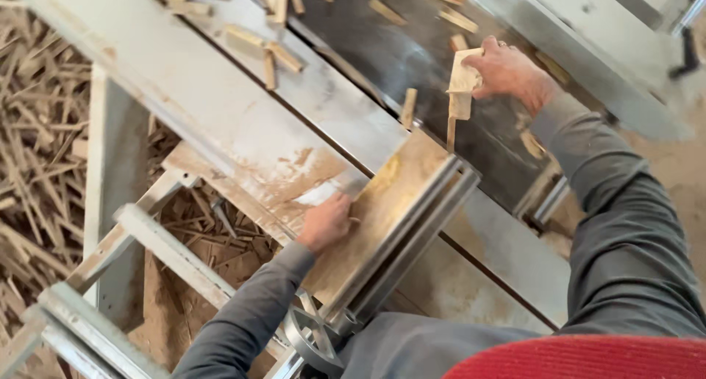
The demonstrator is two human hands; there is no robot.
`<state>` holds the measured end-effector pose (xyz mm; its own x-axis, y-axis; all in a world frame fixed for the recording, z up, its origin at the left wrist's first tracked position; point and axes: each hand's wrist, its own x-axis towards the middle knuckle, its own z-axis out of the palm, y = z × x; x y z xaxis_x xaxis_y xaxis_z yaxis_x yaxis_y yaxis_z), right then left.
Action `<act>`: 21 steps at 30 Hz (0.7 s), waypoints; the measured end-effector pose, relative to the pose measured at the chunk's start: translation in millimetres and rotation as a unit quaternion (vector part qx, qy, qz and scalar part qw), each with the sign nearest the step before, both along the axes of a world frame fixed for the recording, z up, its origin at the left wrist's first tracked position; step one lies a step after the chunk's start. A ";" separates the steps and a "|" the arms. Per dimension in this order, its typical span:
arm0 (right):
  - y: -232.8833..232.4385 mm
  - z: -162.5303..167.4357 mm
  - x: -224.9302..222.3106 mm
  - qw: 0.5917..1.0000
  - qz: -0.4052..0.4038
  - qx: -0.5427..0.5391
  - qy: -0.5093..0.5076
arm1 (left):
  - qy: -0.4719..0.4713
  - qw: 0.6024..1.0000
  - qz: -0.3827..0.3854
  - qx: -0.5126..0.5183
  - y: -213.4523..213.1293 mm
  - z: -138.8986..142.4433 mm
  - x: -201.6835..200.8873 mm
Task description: The person carries a stack of wooden boards to a sliding table saw, then cuts the boards one at a time, sliding each board along the fence against the saw blade and setting cut pieces aside. The person repeats the cutting cycle with multiple boards across the episode.
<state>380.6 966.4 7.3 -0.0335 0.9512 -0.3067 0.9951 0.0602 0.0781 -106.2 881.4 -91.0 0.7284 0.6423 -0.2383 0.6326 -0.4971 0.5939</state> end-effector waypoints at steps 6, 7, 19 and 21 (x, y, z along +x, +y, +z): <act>-92.1 -29.8 -34.9 0.908 -0.156 0.234 0.310 | 0.054 0.998 -0.030 0.009 3.0 1.6 3.8; -95.9 -35.7 -45.6 0.909 -0.166 0.262 0.278 | 0.053 0.997 -0.045 0.018 4.6 1.2 4.3; -143.2 -34.4 -86.4 0.750 -0.220 0.404 0.475 | 0.061 0.998 0.022 0.027 3.5 62.5 -59.4; -172.3 -30.8 -86.7 0.541 -0.343 0.319 0.699 | -0.023 0.994 0.107 0.017 -9.0 79.1 -80.4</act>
